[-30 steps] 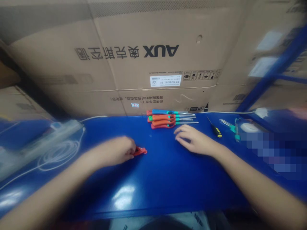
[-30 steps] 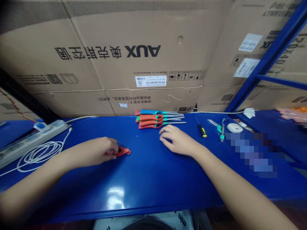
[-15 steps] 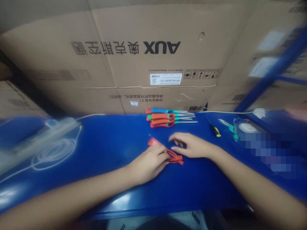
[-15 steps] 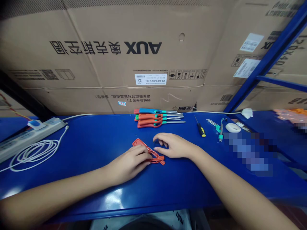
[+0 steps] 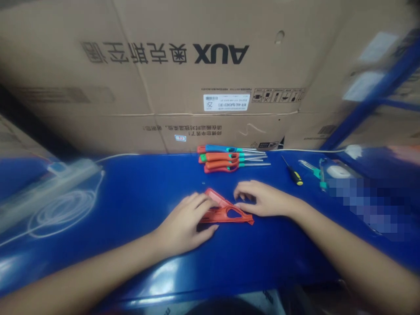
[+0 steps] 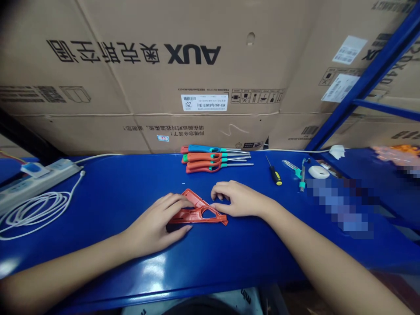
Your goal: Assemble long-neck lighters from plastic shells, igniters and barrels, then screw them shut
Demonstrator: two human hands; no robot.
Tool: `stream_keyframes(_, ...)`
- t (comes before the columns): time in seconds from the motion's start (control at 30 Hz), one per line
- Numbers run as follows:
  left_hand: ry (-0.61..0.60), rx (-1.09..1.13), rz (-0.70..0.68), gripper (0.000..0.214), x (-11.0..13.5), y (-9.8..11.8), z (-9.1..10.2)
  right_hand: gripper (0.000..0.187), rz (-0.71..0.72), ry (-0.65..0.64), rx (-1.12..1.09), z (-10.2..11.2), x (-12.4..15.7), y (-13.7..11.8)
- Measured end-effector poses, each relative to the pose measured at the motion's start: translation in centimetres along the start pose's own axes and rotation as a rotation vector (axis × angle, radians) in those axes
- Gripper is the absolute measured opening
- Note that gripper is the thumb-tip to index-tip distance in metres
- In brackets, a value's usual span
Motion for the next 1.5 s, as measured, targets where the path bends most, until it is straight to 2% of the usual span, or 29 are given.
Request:
stream_keyframes(0.13,-0.049,0.068,-0.048,0.028,0.0,-0.3,-0.6,0.016,-0.022,-0.019,-0.010,0.0,0.2,0.2)
stream_keyframes(0.27,-0.071,0.121,-0.095,0.032,0.1,-0.5,-0.7,0.022,-0.022,-0.040,-0.012,-0.1,0.2,0.1)
stream_keyframes(0.37,-0.075,0.145,-0.108,0.034,0.2,-0.5,-0.5,0.017,-0.020,-0.048,0.000,-0.2,0.1,0.1)
stream_keyframes(0.47,-0.083,0.151,-0.103,0.036,0.2,-0.5,-0.5,0.011,-0.022,-0.032,0.013,-0.2,0.1,0.4)
stream_keyframes(0.63,-0.101,0.175,-0.107,0.035,0.1,-0.7,-0.6,0.015,-0.013,0.016,0.064,0.2,0.0,0.7)
stream_keyframes(0.87,-0.047,0.194,-0.117,0.040,-0.1,-0.6,-0.3,0.012,0.051,0.006,0.082,0.1,0.0,0.4)
stream_keyframes(1.03,0.027,0.129,-0.142,0.042,-0.1,-0.6,0.0,0.012,0.069,0.059,0.129,-0.5,-0.3,0.6)
stream_keyframes(1.13,-0.016,0.061,-0.161,0.050,-0.2,-0.6,-0.5,0.012,0.088,0.113,0.149,-1.0,-0.7,0.5)
stream_keyframes(1.27,-0.078,-0.049,-0.103,0.052,-0.4,-0.9,-1.2,0.018,0.120,0.138,0.168,-1.3,-1.1,-0.1)
stream_keyframes(1.4,-0.042,-0.090,-0.076,0.047,-0.4,-0.9,-0.9,0.021,0.063,0.162,0.230,-0.3,-0.9,0.4)
stream_keyframes(1.5,-0.007,-0.110,-0.090,0.047,-0.4,-0.8,-0.8,0.019,-0.009,0.245,0.308,1.4,-0.2,1.9)
Point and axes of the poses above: each hand's wrist, its own x-axis away from the middle knuckle, its own z-axis out of the back of the hand, y = z × x, the point moved 6 cm from there along -x, towards the middle knuckle, and after that the axes turned 11 degrees about z, right-handed, at the moved point
